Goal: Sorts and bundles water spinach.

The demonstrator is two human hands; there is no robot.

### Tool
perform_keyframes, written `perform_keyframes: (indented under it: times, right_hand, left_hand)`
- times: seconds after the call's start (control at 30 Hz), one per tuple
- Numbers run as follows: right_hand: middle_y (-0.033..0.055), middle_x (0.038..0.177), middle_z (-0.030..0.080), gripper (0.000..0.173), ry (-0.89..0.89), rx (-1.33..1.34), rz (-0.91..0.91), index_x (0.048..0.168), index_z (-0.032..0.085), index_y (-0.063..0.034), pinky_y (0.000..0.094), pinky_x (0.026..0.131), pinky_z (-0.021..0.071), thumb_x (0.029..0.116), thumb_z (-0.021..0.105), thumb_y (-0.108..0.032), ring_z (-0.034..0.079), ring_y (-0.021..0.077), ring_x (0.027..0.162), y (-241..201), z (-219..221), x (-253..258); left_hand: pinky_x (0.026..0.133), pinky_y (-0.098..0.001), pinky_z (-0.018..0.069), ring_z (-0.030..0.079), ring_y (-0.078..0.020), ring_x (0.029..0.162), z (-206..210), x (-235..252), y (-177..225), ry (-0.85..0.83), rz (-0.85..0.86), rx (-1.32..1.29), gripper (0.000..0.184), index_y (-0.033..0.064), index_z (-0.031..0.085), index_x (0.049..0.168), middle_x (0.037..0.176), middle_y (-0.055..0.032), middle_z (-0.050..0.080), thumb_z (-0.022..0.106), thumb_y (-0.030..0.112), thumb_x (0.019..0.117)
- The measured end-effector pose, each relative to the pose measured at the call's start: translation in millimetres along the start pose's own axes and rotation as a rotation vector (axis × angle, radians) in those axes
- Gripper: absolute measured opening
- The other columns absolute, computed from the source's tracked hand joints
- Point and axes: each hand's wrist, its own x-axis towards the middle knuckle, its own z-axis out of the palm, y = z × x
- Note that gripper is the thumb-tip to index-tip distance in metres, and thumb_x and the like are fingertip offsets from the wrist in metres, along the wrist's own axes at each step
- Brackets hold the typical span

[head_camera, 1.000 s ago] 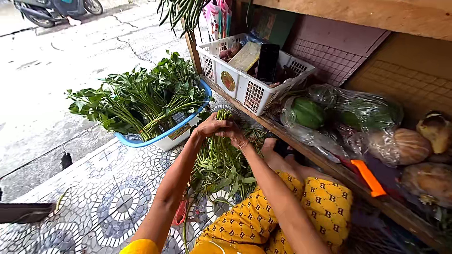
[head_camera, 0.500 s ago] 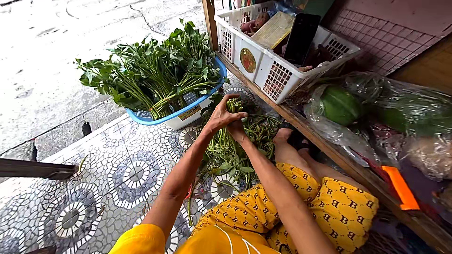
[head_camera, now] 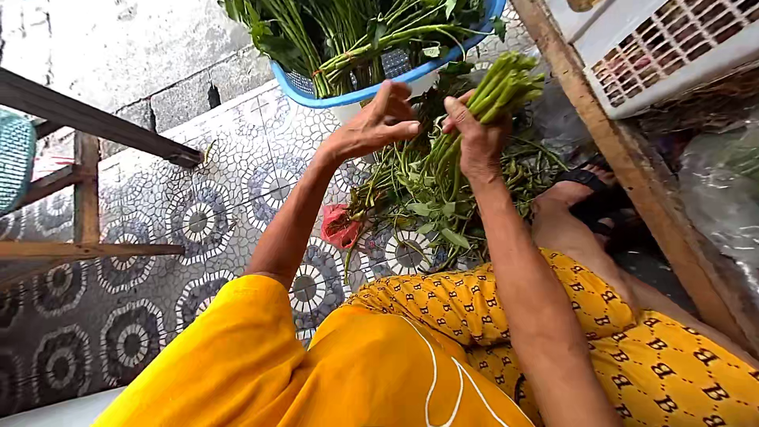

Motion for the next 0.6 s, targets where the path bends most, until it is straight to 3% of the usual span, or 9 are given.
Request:
perform_keyframes:
  times: [0.07,0.13,0.2,0.27,0.37,0.43,0.5,0.57,0.6]
  right_hand:
    - [-0.0043,0.065,0.065,0.011,0.110,0.146,-0.003,0.087,0.060,-0.0098,0.0326,0.068,0.0614,0.0966,0.063,-0.007,0.066,0.0106,0.061,-11.8,-22.3,12.7]
    - [-0.0031,0.058,0.060,0.023,0.216,0.245,-0.038,0.080,0.055,-0.0128,0.0345,0.067,0.0618,0.1020,0.053,-0.007,0.065,0.0131,0.056,-24.9,-42.6,21.1]
    - [-0.0012,0.055,0.058,0.029,0.278,0.277,-0.062,0.078,0.053,-0.0123,0.0354,0.064,0.0620,0.1056,0.047,-0.007,0.064,0.0149,0.053,-26.2,-56.7,23.7]
    - [-0.0010,0.055,0.057,0.026,0.293,0.257,-0.065,0.079,0.053,-0.0118,0.0354,0.063,0.0618,0.1047,0.048,-0.007,0.063,0.0152,0.052,-21.9,-61.9,21.0]
    - [-0.0021,0.056,0.058,0.025,0.262,0.227,-0.039,0.078,0.054,-0.0127,0.0337,0.062,0.0611,0.1029,0.052,-0.006,0.063,0.0139,0.052,-13.5,-56.9,14.4]
    - [-0.0035,0.056,0.058,0.022,0.211,0.211,-0.012,0.081,0.055,-0.0135,0.0331,0.062,0.0607,0.1012,0.056,-0.007,0.062,0.0127,0.052,-5.8,-48.3,4.5]
    - [-0.0046,0.060,0.058,0.015,0.139,0.148,0.033,0.085,0.057,-0.0138,0.0332,0.064,0.0595,0.0990,0.061,-0.013,0.061,0.0118,0.055,-4.6,-44.4,-12.6]
    - [-0.0057,0.067,0.058,0.012,0.044,0.041,0.085,0.090,0.059,-0.0158,0.0302,0.068,0.0572,0.0982,0.065,-0.022,0.060,0.0096,0.062,-3.7,-43.2,-26.2]
    - [-0.0043,0.066,0.061,0.010,0.047,0.026,0.101,0.088,0.062,-0.0131,0.0310,0.065,0.0582,0.0946,0.067,-0.019,0.062,0.0107,0.060,1.3,-41.0,-25.8]
  left_hand:
    - [0.087,-0.0470,0.0586,0.071,-0.0246,0.090,4.7,-40.2,-61.3,-0.101,-0.418,0.076,0.041,-0.0065,0.059,0.124,0.103,-0.0182,0.070,0.053,0.030,0.1065]
    - [0.089,-0.0597,0.0544,0.071,-0.0393,0.092,33.4,-82.0,-140.4,-0.311,-0.786,0.182,0.037,-0.0093,0.066,0.116,0.102,-0.0277,0.070,0.050,0.024,0.1074]
    - [0.096,-0.0651,0.0488,0.067,-0.0443,0.105,69.1,-123.4,-210.3,-0.433,-0.963,0.246,0.034,-0.0089,0.068,0.114,0.110,-0.0302,0.069,0.057,0.022,0.1035]
    - [0.096,-0.0600,0.0518,0.069,-0.0408,0.102,103.0,-149.5,-242.5,-0.390,-0.958,0.160,0.031,-0.0072,0.069,0.116,0.110,-0.0282,0.069,0.063,0.018,0.1003]
    - [0.089,-0.0472,0.0582,0.072,-0.0285,0.092,161.5,-147.8,-246.7,-0.312,-0.818,-0.012,0.028,-0.0034,0.069,0.115,0.105,-0.0201,0.072,0.068,0.018,0.0984]
    - [0.098,-0.0575,0.0527,0.068,-0.0395,0.110,201.3,-150.5,-250.5,-0.343,-0.786,0.131,0.042,-0.0036,0.061,0.131,0.122,-0.0263,0.067,0.068,0.017,0.0956]
    - [0.103,-0.0663,0.0461,0.056,-0.0497,0.127,231.5,-155.6,-241.1,-0.428,-0.834,0.296,0.064,-0.0037,0.043,0.149,0.141,-0.0325,0.054,0.068,0.019,0.0948]
    - [0.103,-0.0664,0.0461,0.054,-0.0514,0.128,238.2,-151.0,-225.4,-0.414,-0.860,0.381,0.056,-0.0051,0.043,0.148,0.143,-0.0327,0.052,0.062,0.014,0.0991]
    - [0.103,-0.0658,0.0462,0.055,-0.0512,0.128,239.5,-150.0,-221.2,-0.401,-0.868,0.390,0.050,-0.0056,0.047,0.146,0.142,-0.0321,0.053,0.059,0.012,0.1003]
